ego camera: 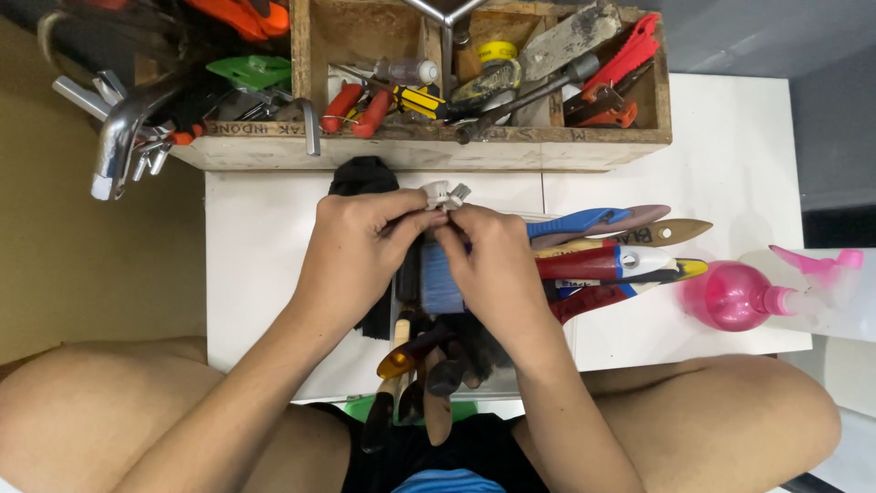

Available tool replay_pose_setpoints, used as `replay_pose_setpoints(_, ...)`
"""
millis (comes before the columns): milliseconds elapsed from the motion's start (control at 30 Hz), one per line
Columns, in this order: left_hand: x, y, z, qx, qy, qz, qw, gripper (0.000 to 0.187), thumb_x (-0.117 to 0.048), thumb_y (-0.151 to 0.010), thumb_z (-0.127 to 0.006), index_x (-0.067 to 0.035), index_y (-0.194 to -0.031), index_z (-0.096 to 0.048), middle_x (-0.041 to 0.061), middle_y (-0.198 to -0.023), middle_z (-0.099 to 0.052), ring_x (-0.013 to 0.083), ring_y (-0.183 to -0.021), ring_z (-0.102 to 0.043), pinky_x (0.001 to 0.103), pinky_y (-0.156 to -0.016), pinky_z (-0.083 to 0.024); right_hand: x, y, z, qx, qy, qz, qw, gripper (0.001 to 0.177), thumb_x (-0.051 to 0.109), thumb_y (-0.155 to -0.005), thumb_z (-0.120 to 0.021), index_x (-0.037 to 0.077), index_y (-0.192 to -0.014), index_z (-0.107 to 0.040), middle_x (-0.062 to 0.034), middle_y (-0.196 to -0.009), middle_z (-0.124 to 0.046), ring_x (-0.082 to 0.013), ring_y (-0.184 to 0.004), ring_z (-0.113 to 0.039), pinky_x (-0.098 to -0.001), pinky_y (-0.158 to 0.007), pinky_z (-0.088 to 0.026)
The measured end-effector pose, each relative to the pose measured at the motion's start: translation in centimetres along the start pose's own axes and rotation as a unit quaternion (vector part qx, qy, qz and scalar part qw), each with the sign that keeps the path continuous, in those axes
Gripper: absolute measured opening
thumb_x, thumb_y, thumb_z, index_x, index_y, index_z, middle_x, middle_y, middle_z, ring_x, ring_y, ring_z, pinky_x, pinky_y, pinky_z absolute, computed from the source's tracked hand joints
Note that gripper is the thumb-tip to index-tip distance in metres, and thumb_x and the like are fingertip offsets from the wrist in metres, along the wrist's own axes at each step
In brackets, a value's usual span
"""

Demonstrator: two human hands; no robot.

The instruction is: The person sits on a small stool and cleans various tools. They first wipe a small metal part with a black cloth. Then, they retrieve a grey socket set case from under a cabinet, open it, and proceed to wipe several metal sockets and bits with the cloth before placing them back into the case.

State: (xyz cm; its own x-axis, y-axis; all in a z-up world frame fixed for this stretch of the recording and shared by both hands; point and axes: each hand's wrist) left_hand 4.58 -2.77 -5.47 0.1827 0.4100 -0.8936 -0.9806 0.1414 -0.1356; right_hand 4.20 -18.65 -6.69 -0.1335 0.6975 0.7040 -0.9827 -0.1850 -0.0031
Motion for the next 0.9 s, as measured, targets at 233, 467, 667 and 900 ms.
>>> replay_pose_setpoints(233, 1.4, -0.1, 0.3, 0.008, -0.017, 0.059, 0.998, 0.013, -0.004, -0.087, -0.077, 0.003, -0.099, -0.076, 0.022, -0.088, -0.076, 0.0364, -0.086, -0.075, 0.040, -0.069, -0.062, 1.1, -0.9, -0.4, -0.003, 0.000, 0.043, 0.999, 0.008, -0.005, -0.089, -0.066, -0.009, -0.087, -0.073, -0.0248, -0.090, -0.065, -0.0427, -0.075, -0.071, -0.0453, -0.060, -0.058)
replay_pose_setpoints(467, 2.9, 0.1, -0.3, -0.003, -0.049, 0.037, 0.998, 0.012, -0.009, -0.089, -0.077, -0.001, -0.099, -0.075, 0.018, -0.087, -0.076, 0.0318, -0.088, -0.075, 0.038, -0.073, -0.062, 1.9, 0.5, 0.7, -0.099, -0.018, 0.086, 0.991, 0.028, -0.005, -0.079, -0.079, -0.012, -0.105, -0.072, -0.0191, -0.082, -0.067, -0.0330, -0.075, -0.072, -0.0365, -0.062, -0.060)
replay_pose_setpoints(667, 2.5, 0.3, 0.0, 0.030, -0.046, 0.062, 0.997, 0.032, -0.019, -0.083, -0.081, -0.003, -0.108, -0.070, 0.016, -0.099, -0.076, 0.0299, -0.099, -0.073, 0.040, -0.086, -0.058, 3.6, 7.0, 3.1, -0.178, -0.019, 0.133, 0.975, 0.012, 0.005, -0.088, -0.075, 0.000, -0.099, -0.074, -0.0087, -0.084, -0.068, -0.0232, -0.076, -0.067, -0.0314, -0.070, -0.055)
replay_pose_setpoints(900, 0.7, 0.8, 1.2, 0.084, -0.055, 0.111, 0.989, 0.037, -0.029, -0.093, -0.065, -0.008, -0.122, -0.065, 0.006, -0.114, -0.074, 0.0197, -0.108, -0.070, 0.032, -0.094, -0.055, -2.6, 14.5, -0.2, -0.261, 0.014, 0.147, 0.954, 0.007, 0.008, -0.090, -0.067, 0.003, -0.085, -0.068, -0.0075, -0.082, -0.070, -0.0214, -0.075, -0.060, -0.0326, -0.073, -0.053)
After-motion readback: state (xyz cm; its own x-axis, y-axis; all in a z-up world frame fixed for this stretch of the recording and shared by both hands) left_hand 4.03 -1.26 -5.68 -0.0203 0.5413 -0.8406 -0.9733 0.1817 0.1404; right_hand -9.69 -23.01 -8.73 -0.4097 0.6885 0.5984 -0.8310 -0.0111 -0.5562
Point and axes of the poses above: each hand's wrist, its own y-axis away from the middle knuckle, its own z-axis out of the back of the hand, x = y × z
